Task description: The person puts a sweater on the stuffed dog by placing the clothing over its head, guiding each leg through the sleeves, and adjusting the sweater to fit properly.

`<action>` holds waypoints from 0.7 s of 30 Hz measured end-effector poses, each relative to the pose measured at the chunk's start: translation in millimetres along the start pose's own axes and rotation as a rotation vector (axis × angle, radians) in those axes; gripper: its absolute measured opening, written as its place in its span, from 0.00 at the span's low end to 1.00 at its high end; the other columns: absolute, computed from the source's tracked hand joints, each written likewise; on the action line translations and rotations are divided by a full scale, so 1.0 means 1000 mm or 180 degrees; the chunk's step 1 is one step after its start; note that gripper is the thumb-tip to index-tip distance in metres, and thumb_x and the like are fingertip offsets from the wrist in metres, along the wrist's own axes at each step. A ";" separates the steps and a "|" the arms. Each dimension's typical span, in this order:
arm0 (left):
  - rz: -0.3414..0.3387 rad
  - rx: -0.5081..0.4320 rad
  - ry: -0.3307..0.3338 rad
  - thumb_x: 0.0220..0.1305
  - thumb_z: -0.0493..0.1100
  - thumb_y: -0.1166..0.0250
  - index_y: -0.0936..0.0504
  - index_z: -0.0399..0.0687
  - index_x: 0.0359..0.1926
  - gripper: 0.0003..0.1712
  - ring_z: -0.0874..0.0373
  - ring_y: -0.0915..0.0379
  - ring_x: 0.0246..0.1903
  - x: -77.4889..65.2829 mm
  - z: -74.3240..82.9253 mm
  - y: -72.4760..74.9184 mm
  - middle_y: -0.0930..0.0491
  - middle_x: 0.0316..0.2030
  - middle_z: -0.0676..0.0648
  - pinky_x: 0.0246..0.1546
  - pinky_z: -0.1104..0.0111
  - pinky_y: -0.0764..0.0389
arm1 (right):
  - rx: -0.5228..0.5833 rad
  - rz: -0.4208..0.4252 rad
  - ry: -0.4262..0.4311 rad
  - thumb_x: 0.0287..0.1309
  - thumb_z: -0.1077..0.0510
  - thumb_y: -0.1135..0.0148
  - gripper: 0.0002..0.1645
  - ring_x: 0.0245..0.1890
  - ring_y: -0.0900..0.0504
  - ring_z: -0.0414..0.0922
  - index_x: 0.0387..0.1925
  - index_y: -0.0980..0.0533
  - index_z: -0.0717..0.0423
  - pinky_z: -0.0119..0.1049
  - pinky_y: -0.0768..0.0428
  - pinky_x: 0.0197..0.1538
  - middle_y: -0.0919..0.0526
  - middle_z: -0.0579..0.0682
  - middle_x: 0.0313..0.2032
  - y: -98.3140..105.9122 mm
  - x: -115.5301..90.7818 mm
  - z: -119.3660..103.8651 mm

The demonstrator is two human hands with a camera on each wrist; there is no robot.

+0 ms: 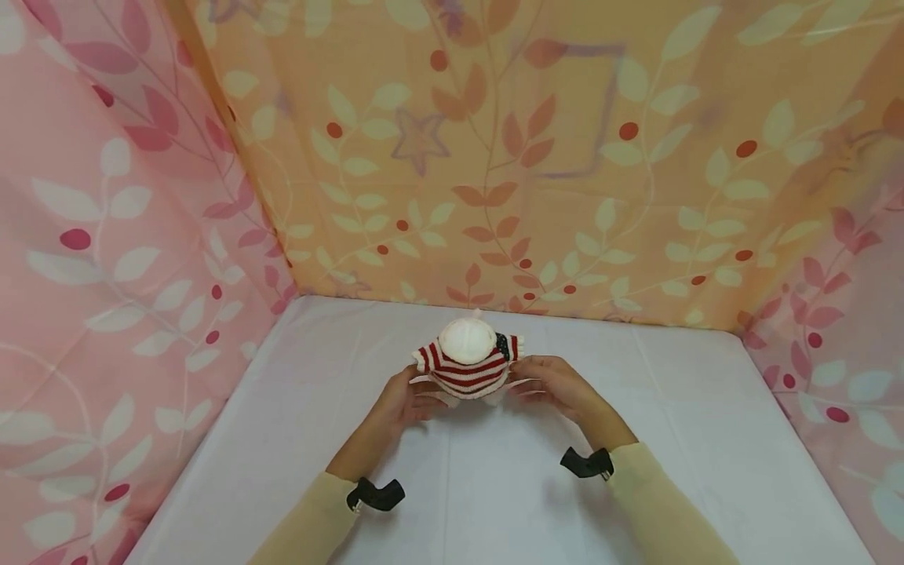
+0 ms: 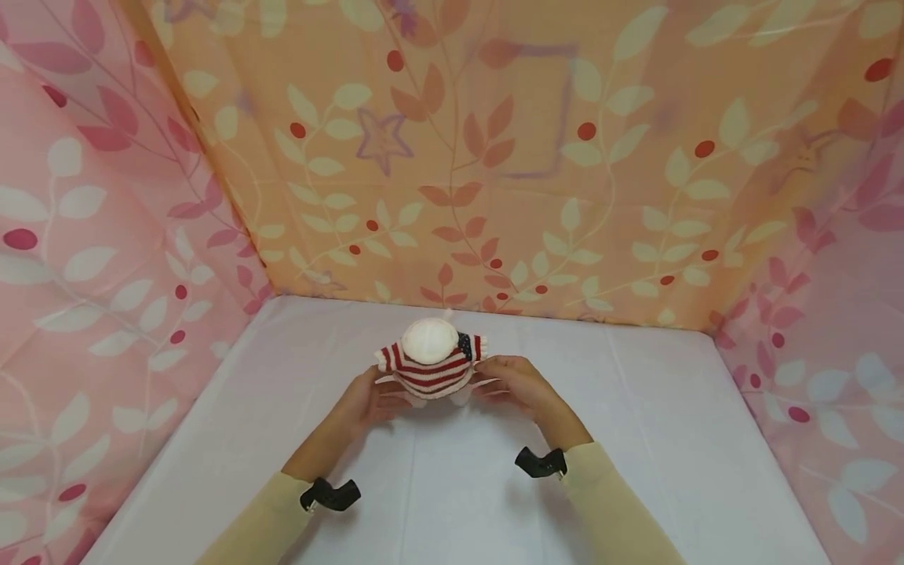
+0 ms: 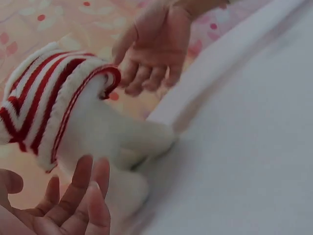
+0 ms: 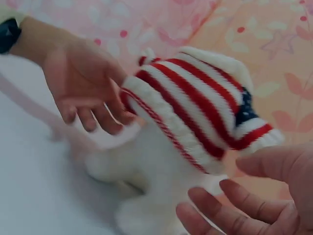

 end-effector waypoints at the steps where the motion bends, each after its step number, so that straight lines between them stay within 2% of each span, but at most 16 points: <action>1: 0.0085 0.0143 -0.0054 0.77 0.57 0.52 0.29 0.40 0.61 0.28 0.46 0.13 0.37 -0.001 0.003 0.004 0.13 0.42 0.41 0.26 0.67 0.21 | -0.0150 0.0103 0.0024 0.70 0.49 0.39 0.22 0.51 0.15 0.58 0.55 0.21 0.62 0.47 0.18 0.54 0.14 0.57 0.50 0.003 -0.002 -0.006; 5: 0.0487 0.0841 -0.0446 0.77 0.54 0.48 0.26 0.43 0.57 0.21 0.43 0.13 0.38 -0.007 0.024 0.018 0.13 0.43 0.39 0.30 0.64 0.20 | -0.0869 0.0452 0.0271 0.71 0.50 0.39 0.20 0.48 0.14 0.55 0.52 0.21 0.62 0.45 0.17 0.50 0.14 0.59 0.49 0.014 -0.010 -0.034; 7: 0.0637 0.1179 -0.0698 0.77 0.51 0.46 0.24 0.43 0.55 0.18 0.42 0.15 0.39 -0.010 0.038 0.022 0.13 0.42 0.40 0.35 0.61 0.21 | -0.1184 0.0514 0.0482 0.71 0.51 0.39 0.19 0.48 0.15 0.54 0.52 0.21 0.63 0.45 0.18 0.50 0.15 0.59 0.49 0.015 -0.013 -0.049; 9: 0.0693 0.1452 -0.0974 0.76 0.49 0.43 0.23 0.42 0.55 0.18 0.42 0.17 0.43 -0.014 0.053 0.024 0.13 0.43 0.40 0.42 0.58 0.22 | -0.1471 0.0543 0.0698 0.69 0.53 0.37 0.18 0.47 0.16 0.53 0.51 0.20 0.62 0.46 0.19 0.50 0.15 0.58 0.48 0.012 -0.015 -0.065; 13: 0.0600 0.2019 -0.1447 0.73 0.49 0.38 0.21 0.44 0.56 0.17 0.44 0.23 0.52 -0.023 0.082 0.018 0.17 0.50 0.41 0.51 0.53 0.25 | -0.1975 0.0490 0.1125 0.67 0.54 0.34 0.15 0.48 0.17 0.53 0.49 0.18 0.59 0.48 0.19 0.48 0.16 0.55 0.49 -0.002 -0.018 -0.092; 15: 0.0510 0.2293 -0.1576 0.72 0.51 0.36 0.21 0.47 0.57 0.19 0.45 0.25 0.55 -0.025 0.093 0.013 0.18 0.52 0.43 0.53 0.51 0.24 | -0.2178 0.0485 0.1300 0.65 0.55 0.33 0.13 0.49 0.18 0.54 0.48 0.17 0.57 0.49 0.19 0.47 0.16 0.54 0.50 -0.010 -0.018 -0.101; 18: 0.0354 0.2645 -0.1611 0.69 0.54 0.34 0.22 0.52 0.59 0.22 0.44 0.27 0.58 -0.025 0.104 0.002 0.19 0.55 0.46 0.53 0.47 0.24 | -0.2429 0.0495 0.1484 0.63 0.55 0.31 0.13 0.52 0.20 0.55 0.47 0.17 0.55 0.52 0.20 0.48 0.16 0.54 0.52 -0.020 -0.015 -0.109; 21: 0.0212 0.2863 -0.1565 0.67 0.56 0.32 0.23 0.54 0.60 0.25 0.41 0.30 0.61 -0.024 0.111 -0.009 0.21 0.58 0.44 0.55 0.43 0.26 | -0.2586 0.0459 0.1551 0.62 0.54 0.30 0.13 0.55 0.22 0.57 0.47 0.17 0.52 0.54 0.21 0.50 0.17 0.53 0.54 -0.029 -0.011 -0.113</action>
Point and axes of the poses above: each hand's wrist, its own x-axis towards the middle knuckle, its own y-axis out of the back of the hand, z = x × y, the point moved 1 cm from there along x, towards the middle knuckle
